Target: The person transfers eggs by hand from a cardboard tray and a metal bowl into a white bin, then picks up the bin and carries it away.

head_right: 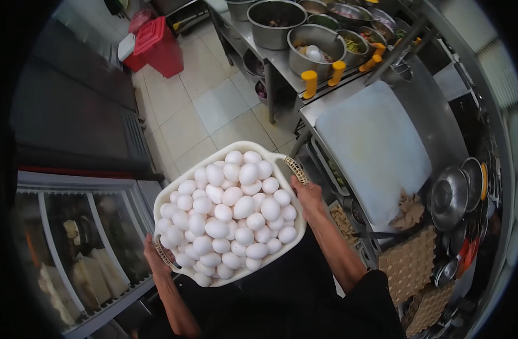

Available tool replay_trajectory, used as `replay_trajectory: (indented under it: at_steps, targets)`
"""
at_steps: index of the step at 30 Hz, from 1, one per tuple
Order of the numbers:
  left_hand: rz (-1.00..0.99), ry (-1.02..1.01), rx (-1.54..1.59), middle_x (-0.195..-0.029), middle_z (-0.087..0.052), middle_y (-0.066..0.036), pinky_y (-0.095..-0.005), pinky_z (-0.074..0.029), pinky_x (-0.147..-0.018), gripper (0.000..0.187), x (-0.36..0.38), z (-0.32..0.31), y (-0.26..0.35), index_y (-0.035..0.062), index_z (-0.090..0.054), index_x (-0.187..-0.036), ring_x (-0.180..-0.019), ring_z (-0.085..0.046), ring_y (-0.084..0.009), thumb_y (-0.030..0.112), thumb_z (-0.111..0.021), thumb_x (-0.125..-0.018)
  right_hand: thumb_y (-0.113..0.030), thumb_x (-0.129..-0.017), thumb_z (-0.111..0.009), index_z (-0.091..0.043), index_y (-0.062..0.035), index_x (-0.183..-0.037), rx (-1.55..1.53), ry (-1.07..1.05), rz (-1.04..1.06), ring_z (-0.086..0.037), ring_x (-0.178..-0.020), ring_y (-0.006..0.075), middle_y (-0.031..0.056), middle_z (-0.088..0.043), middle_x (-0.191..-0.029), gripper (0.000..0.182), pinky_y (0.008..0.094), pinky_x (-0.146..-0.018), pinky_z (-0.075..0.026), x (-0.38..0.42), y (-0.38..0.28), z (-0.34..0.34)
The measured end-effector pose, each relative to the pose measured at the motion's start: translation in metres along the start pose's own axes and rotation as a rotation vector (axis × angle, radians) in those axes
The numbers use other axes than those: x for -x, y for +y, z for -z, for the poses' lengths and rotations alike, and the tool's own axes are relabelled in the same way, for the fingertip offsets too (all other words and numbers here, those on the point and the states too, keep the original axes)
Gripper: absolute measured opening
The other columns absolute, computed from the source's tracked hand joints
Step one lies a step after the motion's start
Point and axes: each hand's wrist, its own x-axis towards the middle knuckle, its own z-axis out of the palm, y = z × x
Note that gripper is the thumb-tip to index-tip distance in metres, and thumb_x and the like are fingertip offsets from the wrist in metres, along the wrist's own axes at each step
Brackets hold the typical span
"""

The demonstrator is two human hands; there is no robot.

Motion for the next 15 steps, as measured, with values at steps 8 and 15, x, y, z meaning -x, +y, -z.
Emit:
replay_trajectory:
  at_steps: [8,15]
  targets:
    - [0.085,-0.026,0.125,-0.066,-0.061,0.002,-0.0241,-0.042,-0.038,0.045,-0.134,0.06,-0.131,0.0124,-0.063,-0.087,-0.046,-0.054,-0.0116,0.053,-0.047,-0.098,-0.017,-0.088,-0.072,-0.069,-0.0015,-0.09,0.034,0.03,-0.124,-0.056,-0.071,0.0127,0.0031,-0.065,-0.079,0.016,0.0286,-0.068,-0.043,-0.132,0.114,0.011]
    - [0.109,0.027,0.109,-0.066,-0.066,-0.004,-0.0314,-0.05,-0.043,0.042,-0.239,0.064,-0.242,0.0091,-0.064,-0.086,-0.051,-0.062,-0.0172,0.048,-0.051,-0.098,-0.031,-0.09,-0.072,-0.069,-0.0026,-0.101,-0.225,-0.089,-0.405,-0.061,-0.085,0.0177,0.0081,-0.066,-0.092,0.031,0.0339,-0.077,-0.05,-0.233,0.192,0.064]
